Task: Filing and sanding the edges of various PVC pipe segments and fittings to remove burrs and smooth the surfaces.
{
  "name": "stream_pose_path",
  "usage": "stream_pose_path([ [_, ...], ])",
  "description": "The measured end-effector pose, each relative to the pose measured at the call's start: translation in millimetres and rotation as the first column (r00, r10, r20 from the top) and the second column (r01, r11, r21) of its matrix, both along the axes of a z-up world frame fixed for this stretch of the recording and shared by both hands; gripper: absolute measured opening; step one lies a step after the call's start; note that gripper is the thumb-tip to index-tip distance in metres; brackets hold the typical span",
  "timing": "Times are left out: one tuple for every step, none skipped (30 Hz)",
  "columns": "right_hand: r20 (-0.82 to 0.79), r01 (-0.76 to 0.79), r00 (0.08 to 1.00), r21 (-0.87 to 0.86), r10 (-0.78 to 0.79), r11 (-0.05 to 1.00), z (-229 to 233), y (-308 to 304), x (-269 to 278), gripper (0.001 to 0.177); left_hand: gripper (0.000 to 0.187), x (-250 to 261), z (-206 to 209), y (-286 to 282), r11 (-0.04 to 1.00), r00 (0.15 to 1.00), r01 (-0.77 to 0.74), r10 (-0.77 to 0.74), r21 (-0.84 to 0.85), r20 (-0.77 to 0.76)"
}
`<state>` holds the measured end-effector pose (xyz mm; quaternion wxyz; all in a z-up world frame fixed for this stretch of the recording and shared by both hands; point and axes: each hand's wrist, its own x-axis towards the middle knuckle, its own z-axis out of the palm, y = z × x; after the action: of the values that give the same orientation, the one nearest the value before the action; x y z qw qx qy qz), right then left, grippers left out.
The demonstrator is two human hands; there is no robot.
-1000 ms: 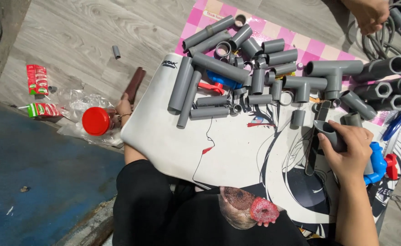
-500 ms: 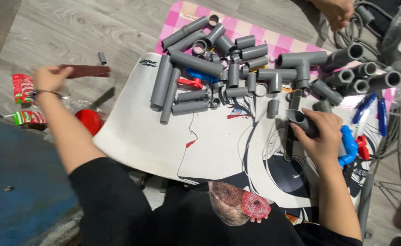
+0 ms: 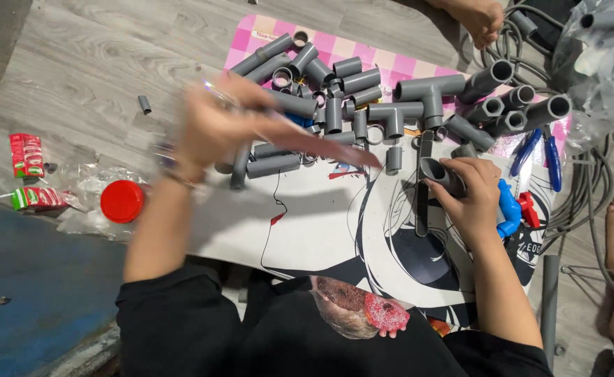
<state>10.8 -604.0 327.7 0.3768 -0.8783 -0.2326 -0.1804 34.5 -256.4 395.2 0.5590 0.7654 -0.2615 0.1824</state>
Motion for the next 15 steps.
stream_pose_path([
  [0.003, 0.002, 1.000, 0.001, -0.002, 1.000, -1, -1, 1, 0.028, 0.024, -2, -18, -18, 1.000, 1.000, 0.002, -0.002, 0.001, 0.003],
  [0.017, 0.003, 1.000, -0.003, -0.003, 1.000, -2, -3, 0, 0.029, 0.016, -4, -38, -36, 0.968, 0.931, -0.088, -0.004, 0.236, 0.366],
  [0.032, 0.005, 0.999, -0.007, -0.004, 1.000, -3, -4, 0, 0.029, 0.009, -7, -57, -54, 0.878, 0.739, -0.251, -0.098, 0.407, 0.667],
  [0.032, 0.007, 0.999, -0.008, -0.007, 1.000, -7, -6, 1, 0.029, 0.009, -10, -58, -59, 0.879, 0.738, -0.249, -0.100, 0.407, 0.667],
  [0.039, 0.010, 0.999, -0.004, -0.009, 1.000, -11, -8, 2, 0.030, 0.009, -12, -59, -64, 0.858, 0.712, -0.262, -0.137, 0.442, 0.688],
  [0.049, 0.012, 0.999, 0.000, -0.012, 1.000, -15, -10, 4, 0.031, 0.012, -14, -59, -69, 0.835, 0.684, -0.278, -0.175, 0.474, 0.709],
  [0.052, 0.015, 0.999, -0.001, -0.015, 1.000, -11, -9, 5, 0.031, 0.012, -13, -59, -65, 0.836, 0.681, -0.277, -0.176, 0.473, 0.711],
  [0.051, 0.020, 0.999, -0.009, -0.019, 1.000, -8, -7, 4, 0.031, 0.020, -13, -59, -61, 0.739, 0.828, -0.221, -0.203, 0.637, 0.523],
  [0.049, 0.024, 0.999, -0.018, -0.023, 1.000, -5, -5, 3, 0.031, 0.037, -12, -60, -56, 0.624, 0.931, -0.125, -0.194, 0.771, 0.308],
  [0.049, 0.026, 0.998, -0.017, -0.025, 1.000, -5, -6, 2, 0.031, 0.037, -14, -47, -50, 0.624, 0.931, -0.124, -0.196, 0.772, 0.308],
  [0.045, 0.028, 0.999, -0.024, -0.027, 0.999, -4, -6, 1, 0.031, 0.049, -16, -34, -44, 0.488, 0.990, -0.016, -0.114, 0.873, 0.082],
  [0.043, 0.029, 0.999, -0.030, -0.028, 0.999, -3, -5, 1, 0.032, 0.062, -17, -21, -38, 0.354, 0.991, 0.122, 0.007, 0.927, -0.133],
  [0.044, 0.031, 0.999, -0.028, -0.029, 0.999, -3, -5, 2, 0.032, 0.062, -15, -19, -34, 0.352, 0.991, 0.121, 0.006, 0.928, -0.132],
  [0.056, 0.030, 0.998, -0.036, -0.028, 0.999, -4, -6, 2, 0.032, 0.027, -13, -18, -31, 0.463, 0.999, -0.036, -0.005, 0.886, 0.043],
  [0.068, 0.030, 0.997, -0.044, -0.027, 0.999, -5, -6, 2, 0.032, 0.030, -11, -16, -28, 0.567, 0.976, -0.181, 0.004, 0.804, 0.216],
])
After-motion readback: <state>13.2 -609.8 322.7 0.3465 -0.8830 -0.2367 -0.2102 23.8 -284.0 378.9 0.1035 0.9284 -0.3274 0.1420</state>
